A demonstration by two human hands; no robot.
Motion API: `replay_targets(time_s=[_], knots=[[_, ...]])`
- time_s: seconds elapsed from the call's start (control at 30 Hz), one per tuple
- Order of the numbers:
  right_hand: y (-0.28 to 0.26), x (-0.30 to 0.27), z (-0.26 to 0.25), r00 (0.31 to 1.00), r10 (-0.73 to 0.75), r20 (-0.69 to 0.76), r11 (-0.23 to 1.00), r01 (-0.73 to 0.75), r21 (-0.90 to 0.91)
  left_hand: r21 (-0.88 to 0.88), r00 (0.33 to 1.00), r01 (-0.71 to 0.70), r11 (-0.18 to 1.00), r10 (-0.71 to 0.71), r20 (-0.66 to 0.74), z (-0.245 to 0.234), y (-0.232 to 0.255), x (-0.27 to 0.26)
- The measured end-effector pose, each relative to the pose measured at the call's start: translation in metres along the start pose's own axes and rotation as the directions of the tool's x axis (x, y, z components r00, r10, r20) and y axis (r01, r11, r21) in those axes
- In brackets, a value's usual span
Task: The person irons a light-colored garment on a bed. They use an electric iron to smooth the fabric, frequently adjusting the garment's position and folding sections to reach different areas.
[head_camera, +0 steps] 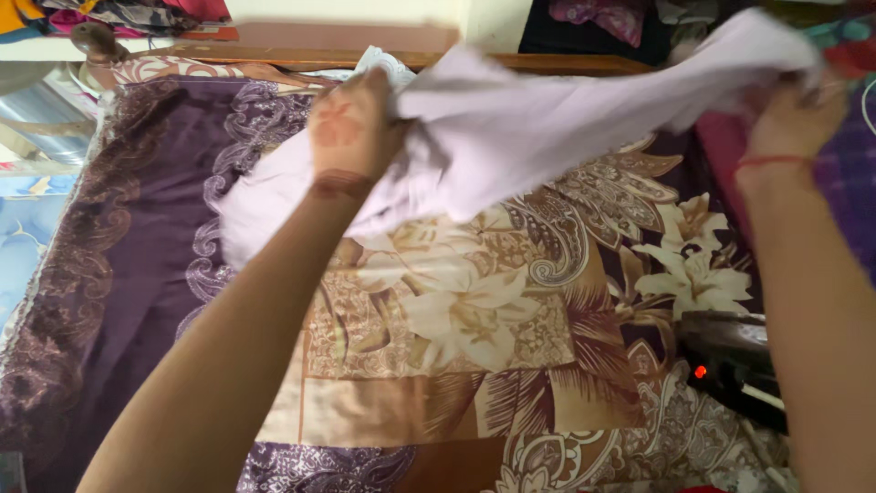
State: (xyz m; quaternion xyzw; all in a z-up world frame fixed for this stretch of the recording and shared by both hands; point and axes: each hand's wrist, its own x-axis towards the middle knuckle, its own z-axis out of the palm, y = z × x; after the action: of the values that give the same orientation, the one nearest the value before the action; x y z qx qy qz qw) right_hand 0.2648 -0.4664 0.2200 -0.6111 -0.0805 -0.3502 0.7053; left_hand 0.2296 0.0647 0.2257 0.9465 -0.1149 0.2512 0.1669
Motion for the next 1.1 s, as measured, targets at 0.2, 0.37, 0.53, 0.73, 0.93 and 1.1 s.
replay_targets(time_s=[0.2,0.37,0.53,0.73,0.93,1.1], knots=[[0.085,-0.047,-0.064,0.932,-0.355,0.071,0.405,0.222,-0.887,-0.358,0.987,-0.105,0.928,0.055,-0.149,0.032,0.137,-0.080],[0.076,-0.229,-0.040,0.808,0.588,-0.041,0.681,-0.522,-0.514,-0.120,0.900,-0.137,0.983,0.174,0.400,0.086,0.182,-0.228],[0.027,-0.331,-0.023,0.555,0.826,0.100,0.552,-0.759,-0.344,-0.002,0.961,-0.202,0.979,0.199,0.194,0.105,0.168,-0.254],[-0.011,-0.355,0.006,0.386,0.916,0.108,0.393,-0.917,-0.063,-0.050,0.917,-0.146,0.988,0.155,0.368,0.097,0.157,-0.261],[0.023,-0.358,-0.003,0.371,0.910,0.187,0.339,-0.923,0.184,-0.699,0.737,-0.200,0.686,0.576,0.354,0.139,0.171,-0.282],[0.044,-0.359,-0.025,0.368,0.911,0.189,0.330,-0.922,0.204,-0.586,0.862,0.506,0.633,-0.392,0.321,0.205,0.118,-0.249]])
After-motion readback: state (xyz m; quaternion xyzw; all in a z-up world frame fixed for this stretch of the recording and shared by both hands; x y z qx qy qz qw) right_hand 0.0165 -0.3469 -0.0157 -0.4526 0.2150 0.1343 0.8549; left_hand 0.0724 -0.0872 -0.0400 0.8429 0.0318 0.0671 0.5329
